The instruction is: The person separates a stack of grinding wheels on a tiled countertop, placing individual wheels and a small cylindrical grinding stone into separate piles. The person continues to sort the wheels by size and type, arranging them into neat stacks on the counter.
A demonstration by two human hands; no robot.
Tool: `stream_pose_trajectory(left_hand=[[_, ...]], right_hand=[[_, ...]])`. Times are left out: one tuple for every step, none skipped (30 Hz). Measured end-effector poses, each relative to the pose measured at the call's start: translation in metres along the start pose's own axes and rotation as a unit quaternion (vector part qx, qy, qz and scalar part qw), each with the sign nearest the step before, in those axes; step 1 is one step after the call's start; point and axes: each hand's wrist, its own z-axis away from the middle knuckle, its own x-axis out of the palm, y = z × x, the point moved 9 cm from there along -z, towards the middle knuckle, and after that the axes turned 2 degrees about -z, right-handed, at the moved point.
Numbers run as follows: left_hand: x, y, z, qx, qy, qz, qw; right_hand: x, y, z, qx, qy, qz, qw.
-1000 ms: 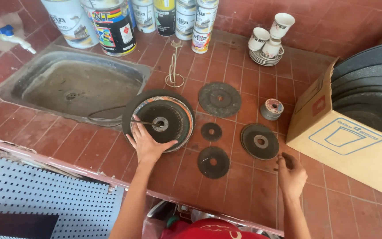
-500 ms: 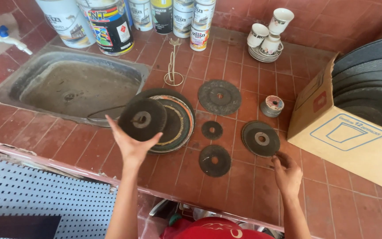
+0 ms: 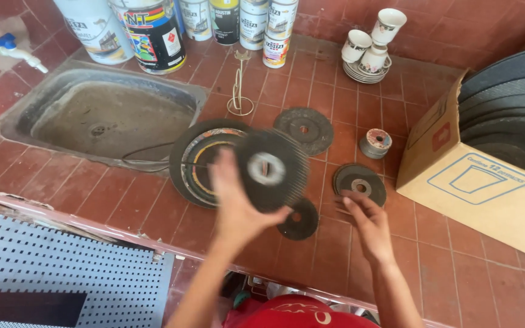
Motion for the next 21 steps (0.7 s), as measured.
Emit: stream_pose_trajectory(left_hand=[[0.018, 0.003, 0.006, 0.001, -0.001, 0.001, 1.0], [0.042, 0.006, 0.013, 0.008, -0.035, 0.001, 0.999], [0.067, 0.009, 0.021, 0.013, -0.069, 0.002, 0.998], [0.078, 0.008, 0.026, 0.013, -0.07, 0.003, 0.997], [0.095, 0.009, 0.031, 0.022, -0.094, 0.01, 0.995], [0.111, 0.01, 0.037, 0.031, -0.119, 0.017, 0.992], [0.115, 0.008, 0.04, 0.033, -0.122, 0.021, 0.992], [0.12, 0.006, 0.042, 0.033, -0.129, 0.028, 0.991], [0.125, 0.005, 0.044, 0.035, -0.136, 0.035, 0.989], [0.122, 0.005, 0.044, 0.038, -0.14, 0.038, 0.989], [0.12, -0.001, 0.044, 0.004, -0.15, 0.052, 0.987], [0.118, -0.007, 0.045, -0.031, -0.16, 0.066, 0.984], [0.114, -0.012, 0.048, -0.029, -0.164, 0.068, 0.984], [0.106, -0.025, 0.05, -0.065, -0.141, 0.045, 0.987], [0.095, -0.038, 0.052, -0.101, -0.116, 0.02, 0.988], [0.095, -0.056, 0.056, -0.099, -0.12, 0.021, 0.988], [0.079, -0.071, 0.057, -0.07, -0.043, -0.039, 0.996], [0.063, -0.084, 0.06, -0.04, 0.033, -0.099, 0.994], [0.057, -0.096, 0.059, -0.04, 0.031, -0.099, 0.994], [0.043, -0.109, 0.059, -0.058, 0.063, -0.165, 0.983], [0.03, -0.122, 0.06, -0.077, 0.095, -0.23, 0.965]], right_hand=[[0.003, -0.004, 0.002, -0.001, 0.001, 0.0, 1.0], [0.009, -0.005, 0.003, 0.015, -0.011, -0.04, 0.999], [0.014, -0.006, 0.005, 0.032, -0.024, -0.078, 0.996], [0.005, 0.01, -0.003, 0.032, -0.022, -0.078, 0.996], [-0.003, 0.024, -0.011, 0.025, -0.028, -0.079, 0.996], [-0.012, 0.038, -0.019, 0.017, -0.033, -0.079, 0.996], [-0.015, 0.035, -0.018, 0.017, -0.028, -0.079, 0.996], [-0.017, 0.032, -0.017, 0.018, -0.034, -0.093, 0.995], [-0.019, 0.029, -0.016, 0.019, -0.039, -0.109, 0.993], [-0.025, 0.035, -0.022, 0.017, -0.033, -0.109, 0.993], [-0.033, 0.042, -0.026, 0.021, -0.023, -0.109, 0.994], [-0.041, 0.049, -0.031, 0.025, -0.012, -0.108, 0.994], [-0.054, 0.061, -0.042, 0.025, -0.007, -0.108, 0.994], [-0.072, 0.072, -0.052, 0.012, 0.018, -0.108, 0.994], [-0.087, 0.083, -0.062, 0.001, 0.043, -0.107, 0.993], [-0.098, 0.087, -0.069, 0.001, 0.046, -0.108, 0.993], [-0.112, 0.091, -0.076, -0.003, 0.08, -0.102, 0.992], [-0.126, 0.095, -0.082, -0.007, 0.114, -0.095, 0.989], [-0.135, 0.101, -0.093, -0.006, 0.116, -0.095, 0.989], [-0.148, 0.108, -0.102, -0.002, 0.134, -0.094, 0.986], [-0.161, 0.116, -0.111, 0.001, 0.152, -0.092, 0.984]])
